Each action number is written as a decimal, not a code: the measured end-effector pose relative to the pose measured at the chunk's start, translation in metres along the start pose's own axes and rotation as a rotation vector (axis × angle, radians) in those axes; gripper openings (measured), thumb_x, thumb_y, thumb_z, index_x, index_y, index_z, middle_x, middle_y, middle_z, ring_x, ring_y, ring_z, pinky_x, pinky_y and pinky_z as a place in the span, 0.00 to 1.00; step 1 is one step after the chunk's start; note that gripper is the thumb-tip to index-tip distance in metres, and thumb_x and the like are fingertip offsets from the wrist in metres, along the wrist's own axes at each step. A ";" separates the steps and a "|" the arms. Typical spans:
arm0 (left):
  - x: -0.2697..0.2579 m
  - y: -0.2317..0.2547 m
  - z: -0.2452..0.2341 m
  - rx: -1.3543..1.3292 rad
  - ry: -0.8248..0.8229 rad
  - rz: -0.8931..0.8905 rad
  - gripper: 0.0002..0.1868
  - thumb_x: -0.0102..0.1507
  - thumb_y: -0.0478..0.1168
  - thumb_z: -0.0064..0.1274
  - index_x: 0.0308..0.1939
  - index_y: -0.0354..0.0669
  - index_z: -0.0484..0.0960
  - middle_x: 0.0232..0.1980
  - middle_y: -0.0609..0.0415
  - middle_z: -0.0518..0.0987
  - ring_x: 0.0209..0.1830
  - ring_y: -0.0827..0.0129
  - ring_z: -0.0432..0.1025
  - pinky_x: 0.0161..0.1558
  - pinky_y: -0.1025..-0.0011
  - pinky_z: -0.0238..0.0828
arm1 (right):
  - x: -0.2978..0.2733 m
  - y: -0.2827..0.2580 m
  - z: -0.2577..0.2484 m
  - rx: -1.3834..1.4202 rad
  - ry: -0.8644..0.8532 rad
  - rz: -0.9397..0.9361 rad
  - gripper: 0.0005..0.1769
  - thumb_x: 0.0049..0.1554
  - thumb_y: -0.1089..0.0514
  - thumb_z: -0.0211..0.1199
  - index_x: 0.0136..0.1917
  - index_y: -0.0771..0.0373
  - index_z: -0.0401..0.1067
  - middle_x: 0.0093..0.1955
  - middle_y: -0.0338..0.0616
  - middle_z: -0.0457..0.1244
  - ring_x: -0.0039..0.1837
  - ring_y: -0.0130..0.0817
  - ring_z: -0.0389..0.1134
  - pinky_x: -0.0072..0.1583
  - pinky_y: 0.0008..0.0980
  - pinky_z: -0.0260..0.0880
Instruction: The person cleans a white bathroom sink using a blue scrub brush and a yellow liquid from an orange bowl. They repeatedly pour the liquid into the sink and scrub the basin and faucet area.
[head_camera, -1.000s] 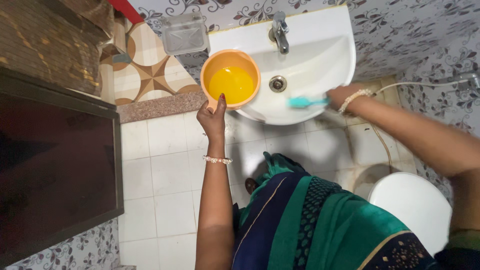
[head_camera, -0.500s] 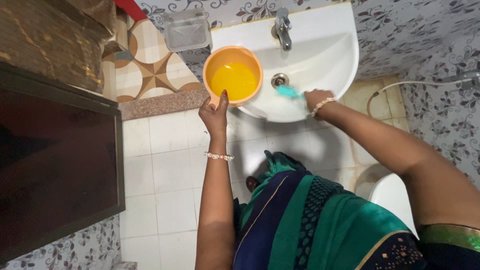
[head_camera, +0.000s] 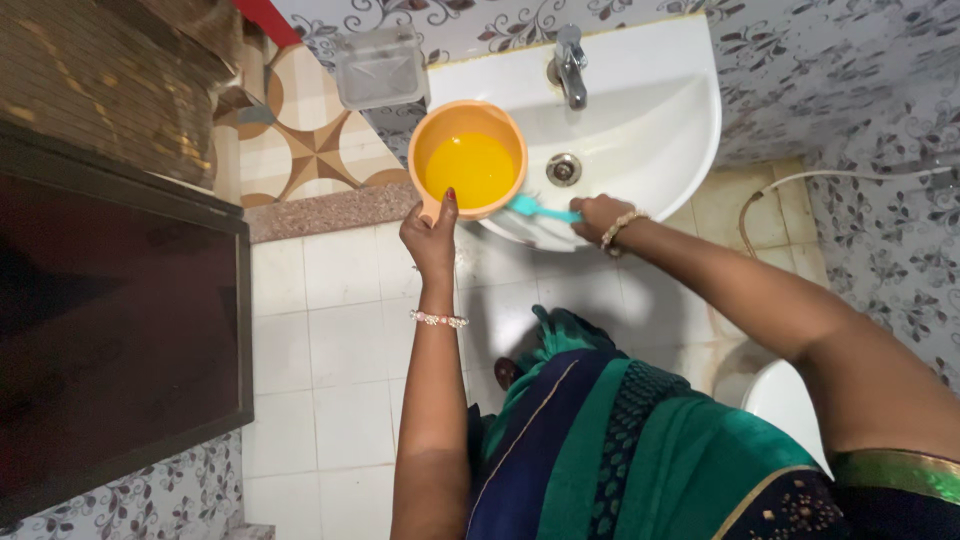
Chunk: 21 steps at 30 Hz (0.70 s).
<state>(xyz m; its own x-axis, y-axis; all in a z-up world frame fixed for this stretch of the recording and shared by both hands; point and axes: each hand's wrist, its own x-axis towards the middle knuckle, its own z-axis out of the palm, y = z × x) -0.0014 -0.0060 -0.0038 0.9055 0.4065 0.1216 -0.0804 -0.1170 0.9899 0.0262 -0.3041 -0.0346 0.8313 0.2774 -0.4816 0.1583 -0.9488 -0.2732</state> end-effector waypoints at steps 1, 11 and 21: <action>-0.004 -0.001 0.000 0.075 0.006 -0.051 0.20 0.63 0.44 0.67 0.38 0.24 0.83 0.26 0.51 0.78 0.23 0.80 0.64 0.26 0.76 0.58 | -0.004 0.004 0.001 0.024 -0.041 0.104 0.16 0.61 0.50 0.54 0.59 0.58 0.72 0.49 0.59 0.72 0.53 0.56 0.74 0.57 0.52 0.73; -0.004 -0.003 0.001 0.018 -0.001 0.015 0.19 0.65 0.43 0.68 0.38 0.25 0.82 0.26 0.57 0.74 0.24 0.84 0.62 0.25 0.78 0.55 | 0.041 -0.026 0.006 0.088 0.085 0.135 0.19 0.61 0.49 0.57 0.63 0.59 0.69 0.52 0.58 0.70 0.53 0.56 0.73 0.55 0.53 0.74; -0.004 0.006 -0.002 -0.101 -0.032 0.091 0.17 0.66 0.43 0.65 0.43 0.27 0.84 0.33 0.63 0.83 0.29 0.86 0.71 0.30 0.80 0.65 | 0.046 -0.015 0.014 0.149 0.038 0.114 0.18 0.60 0.48 0.60 0.61 0.55 0.71 0.52 0.56 0.70 0.55 0.55 0.72 0.57 0.53 0.72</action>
<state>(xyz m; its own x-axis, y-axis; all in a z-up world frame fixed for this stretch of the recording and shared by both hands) -0.0065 -0.0068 0.0019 0.9052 0.3689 0.2108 -0.2034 -0.0594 0.9773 0.0546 -0.2752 -0.0640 0.8591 0.1611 -0.4858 -0.0165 -0.9400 -0.3408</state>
